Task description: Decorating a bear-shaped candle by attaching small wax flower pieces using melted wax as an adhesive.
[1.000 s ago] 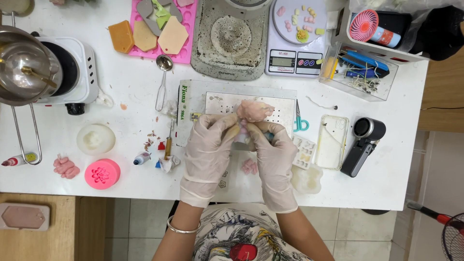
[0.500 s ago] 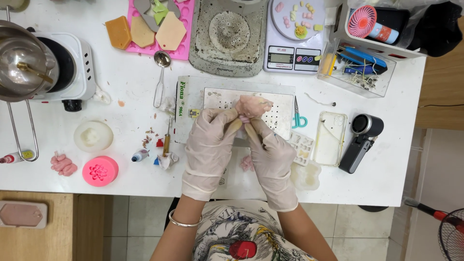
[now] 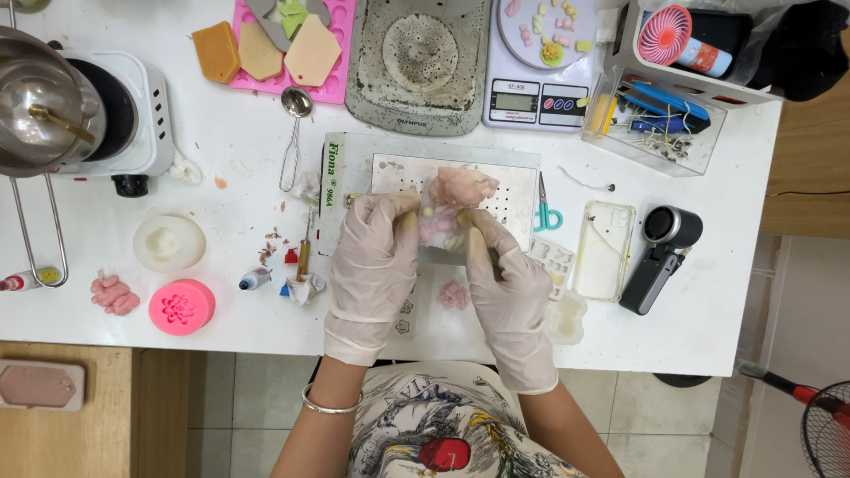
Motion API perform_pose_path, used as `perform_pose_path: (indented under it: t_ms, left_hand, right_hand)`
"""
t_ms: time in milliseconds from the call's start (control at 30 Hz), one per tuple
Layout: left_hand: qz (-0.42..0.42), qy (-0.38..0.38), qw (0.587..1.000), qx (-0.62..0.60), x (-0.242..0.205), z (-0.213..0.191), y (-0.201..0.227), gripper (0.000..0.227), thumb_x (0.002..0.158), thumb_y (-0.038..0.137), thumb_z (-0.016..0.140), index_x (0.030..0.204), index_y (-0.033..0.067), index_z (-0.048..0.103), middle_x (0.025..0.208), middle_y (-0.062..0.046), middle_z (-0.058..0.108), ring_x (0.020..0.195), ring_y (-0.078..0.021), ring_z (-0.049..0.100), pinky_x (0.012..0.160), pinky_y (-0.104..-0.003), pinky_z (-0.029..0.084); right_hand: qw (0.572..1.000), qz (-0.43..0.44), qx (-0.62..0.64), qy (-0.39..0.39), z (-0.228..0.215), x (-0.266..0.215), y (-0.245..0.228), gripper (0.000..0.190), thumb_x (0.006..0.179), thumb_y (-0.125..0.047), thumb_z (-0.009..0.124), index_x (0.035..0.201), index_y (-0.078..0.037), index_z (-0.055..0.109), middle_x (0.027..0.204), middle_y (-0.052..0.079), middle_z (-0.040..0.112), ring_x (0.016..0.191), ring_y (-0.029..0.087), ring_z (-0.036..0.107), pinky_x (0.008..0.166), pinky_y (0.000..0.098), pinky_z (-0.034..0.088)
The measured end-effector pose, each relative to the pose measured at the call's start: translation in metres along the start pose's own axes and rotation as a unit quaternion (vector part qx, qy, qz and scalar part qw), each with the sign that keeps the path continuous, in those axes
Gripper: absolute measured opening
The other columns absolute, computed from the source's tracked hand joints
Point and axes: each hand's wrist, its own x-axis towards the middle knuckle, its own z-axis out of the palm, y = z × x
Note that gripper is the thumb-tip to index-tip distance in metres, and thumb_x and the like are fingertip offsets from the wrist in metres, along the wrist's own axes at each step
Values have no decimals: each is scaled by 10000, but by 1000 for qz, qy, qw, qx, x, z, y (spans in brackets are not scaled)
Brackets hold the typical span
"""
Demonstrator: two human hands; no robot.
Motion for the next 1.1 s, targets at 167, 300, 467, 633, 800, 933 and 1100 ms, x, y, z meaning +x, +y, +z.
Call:
perform_pose_path:
  t_ms: [167,300,467,633,800,933,1100]
  left_hand:
    - [24,-13,999,39,1,-2,11,156,929,64,683,1082,99,685,1047,-90,648,964,-279,645,807,-386,535]
    - [77,-17,987,143,3,0,17,209,899,89,706,1108,87,694,1023,-112,633,960,-310,620,806,-442,515]
    - [75,-40,981,175,3,2,20,297,888,92,694,1182,51,695,1000,-142,606,948,-334,596,782,-464,496]
    - [60,-42,992,99,3,2,18,276,915,57,654,1189,32,676,1048,-171,587,969,-344,571,809,-448,484]
    - [30,-29,999,30,-6,17,7,249,952,54,645,1196,21,681,1115,-169,555,997,-331,564,831,-418,493]
    - [-133,-81,976,-151,-5,16,12,234,977,98,634,1193,35,696,1136,-147,531,911,-232,619,743,-343,542]
    - [-108,-94,984,-111,-15,13,13,296,965,91,636,1256,60,681,1126,-133,537,895,-219,610,710,-327,535]
  right_hand:
    - [993,91,15,-77,3,2,-16,268,987,-137,663,1252,-109,694,695,62,746,501,86,671,466,269,516]
    - [984,83,-124,-101,15,-4,-9,310,989,-251,649,1290,-178,660,566,88,681,461,213,668,461,370,506]
    - [973,133,-149,-118,18,-2,-13,384,986,-307,657,1352,-195,632,591,86,674,521,249,669,503,402,510]
    - [938,290,111,-155,13,7,-23,484,987,-248,624,1450,-121,563,675,32,687,505,112,623,474,284,488]
    - [855,359,348,-139,10,9,-23,548,938,-104,639,1450,-2,472,636,22,614,416,76,484,351,225,342]
    - [831,365,403,-120,9,3,-11,487,936,-88,624,1395,19,498,594,26,591,389,83,482,330,221,316]
    - [833,375,387,-123,11,-5,-8,436,980,-105,625,1383,44,555,620,0,585,441,56,475,383,204,327]
